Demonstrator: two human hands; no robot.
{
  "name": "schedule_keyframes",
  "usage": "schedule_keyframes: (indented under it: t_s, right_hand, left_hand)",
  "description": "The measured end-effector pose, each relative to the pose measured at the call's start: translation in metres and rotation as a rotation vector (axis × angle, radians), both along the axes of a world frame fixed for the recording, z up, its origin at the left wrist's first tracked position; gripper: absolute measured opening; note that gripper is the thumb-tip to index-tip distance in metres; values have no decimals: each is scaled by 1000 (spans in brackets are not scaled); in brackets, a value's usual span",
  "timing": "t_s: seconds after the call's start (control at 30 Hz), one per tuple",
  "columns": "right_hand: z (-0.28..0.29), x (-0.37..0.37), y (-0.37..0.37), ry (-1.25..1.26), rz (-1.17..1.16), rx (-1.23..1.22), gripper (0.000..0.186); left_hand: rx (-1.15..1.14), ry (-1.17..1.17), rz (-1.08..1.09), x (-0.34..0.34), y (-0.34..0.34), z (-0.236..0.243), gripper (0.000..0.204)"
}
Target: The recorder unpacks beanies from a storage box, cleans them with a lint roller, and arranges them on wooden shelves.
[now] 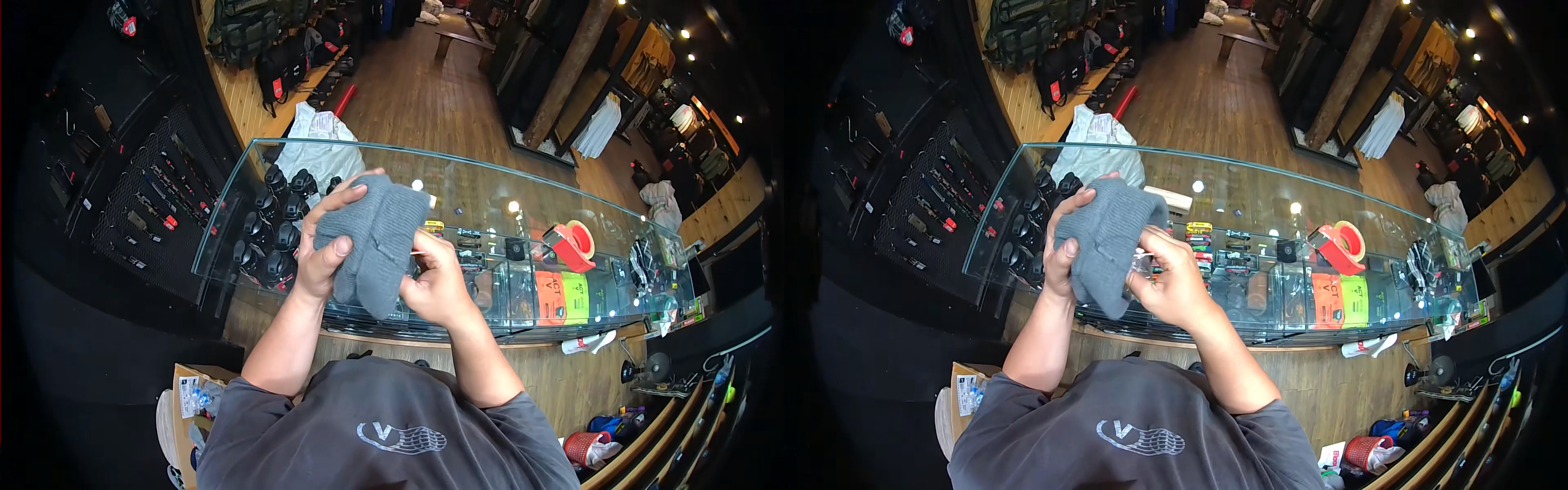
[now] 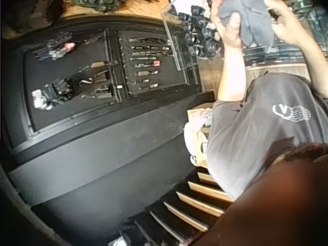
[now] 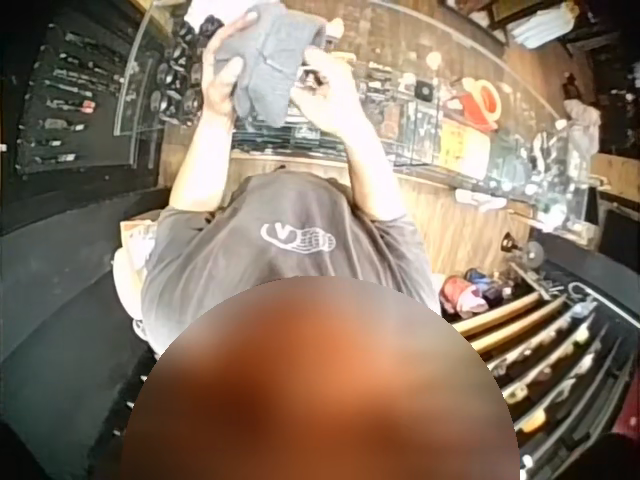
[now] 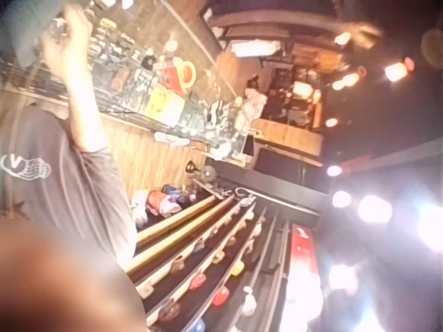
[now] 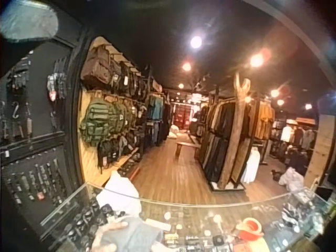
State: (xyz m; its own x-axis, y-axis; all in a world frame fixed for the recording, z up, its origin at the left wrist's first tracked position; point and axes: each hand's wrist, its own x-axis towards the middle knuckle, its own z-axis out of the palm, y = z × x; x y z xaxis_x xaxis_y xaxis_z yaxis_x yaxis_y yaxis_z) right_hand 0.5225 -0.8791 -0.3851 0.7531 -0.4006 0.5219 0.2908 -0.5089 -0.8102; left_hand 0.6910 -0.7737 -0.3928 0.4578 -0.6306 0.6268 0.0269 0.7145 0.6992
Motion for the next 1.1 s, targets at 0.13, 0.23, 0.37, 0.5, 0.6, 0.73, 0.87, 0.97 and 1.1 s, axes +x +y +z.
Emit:
schedule_keyframes:
  t_s: [0.13,0.23,0.37,0.5,0.6,0.73,0.87,0.97,1.1]
  right_hand:
    - [-1,7,3,35,140,394,30]
    - [-1,19,9,-161,140,635,31]
    - [3,29,0,-332,332,1056,46]
    - [8,28,3,-312,168,1159,39]
    - [-9,8,-4,-218,368,820,40]
    - [-3,-5,-9,-131,441,547,52]
    - [10,0,-27,-150,1,343,61]
    - [30,-5,-32,-113,-371,-325,48]
    - [22,1,-31,-113,-373,-317,47]
  left_hand:
    - [-51,14,-180,3,-9,2,86]
    - [-185,-160,-186,5,-20,14,91]
    - [-239,-382,52,-2,-34,27,90]
    - [94,-73,31,-11,-22,19,95]
    - [101,41,57,-3,-18,5,95]
    - [87,244,-114,-4,-22,12,102]
    - [86,305,-196,-11,-33,10,106]
    - [158,252,-208,-11,-34,10,111]
    - [58,52,-197,-22,-46,9,107]
